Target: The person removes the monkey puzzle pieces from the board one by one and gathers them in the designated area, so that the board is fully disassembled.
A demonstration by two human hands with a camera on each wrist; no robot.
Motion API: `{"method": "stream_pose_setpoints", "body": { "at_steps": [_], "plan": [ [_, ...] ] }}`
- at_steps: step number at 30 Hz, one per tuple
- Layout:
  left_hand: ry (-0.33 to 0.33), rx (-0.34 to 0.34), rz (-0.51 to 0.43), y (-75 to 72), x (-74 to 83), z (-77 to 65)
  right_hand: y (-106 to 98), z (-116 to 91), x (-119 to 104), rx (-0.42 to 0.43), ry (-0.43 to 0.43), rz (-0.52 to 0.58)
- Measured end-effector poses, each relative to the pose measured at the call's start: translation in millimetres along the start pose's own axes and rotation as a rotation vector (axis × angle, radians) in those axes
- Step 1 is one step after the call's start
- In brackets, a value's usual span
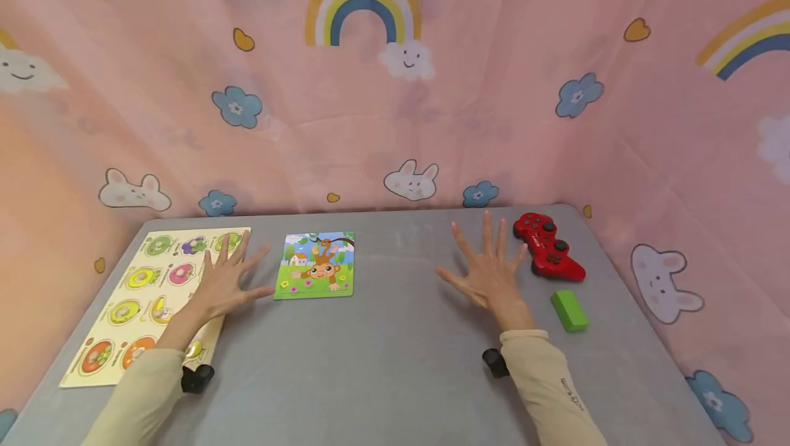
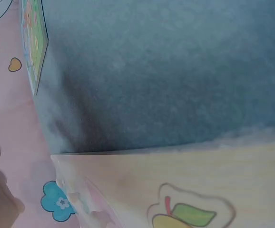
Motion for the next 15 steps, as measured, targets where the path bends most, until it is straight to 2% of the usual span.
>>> {"method": "stream_pose_setpoints", "body": {
  "at_steps": [7,10,15],
  "plan": [
    [0.079,-0.068,-0.136,4.3,8.8,9.4,4.9,-5.2,-11.5,-0.053,-0.055,0.033],
    [0.093,-0.103,-0.154,7.3,11.0,12.6,11.0,-9.0,-17.8,-0.078,-0.077,0.041],
    [0.101,-0.118,-0.179,8.4,8.9,14.9,20.0,-13.0,-33.4,-0.104,-0.127,0.095]
  ]
}}
Point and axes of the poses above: each hand's wrist, its own z-axis towards the middle knuckle, its own y-axis out of the palm, x = y × z, the point moved 2 cm from there along z, towards the middle knuckle, and after that the axes turned 1 degree about y, right-handed, at the moved point
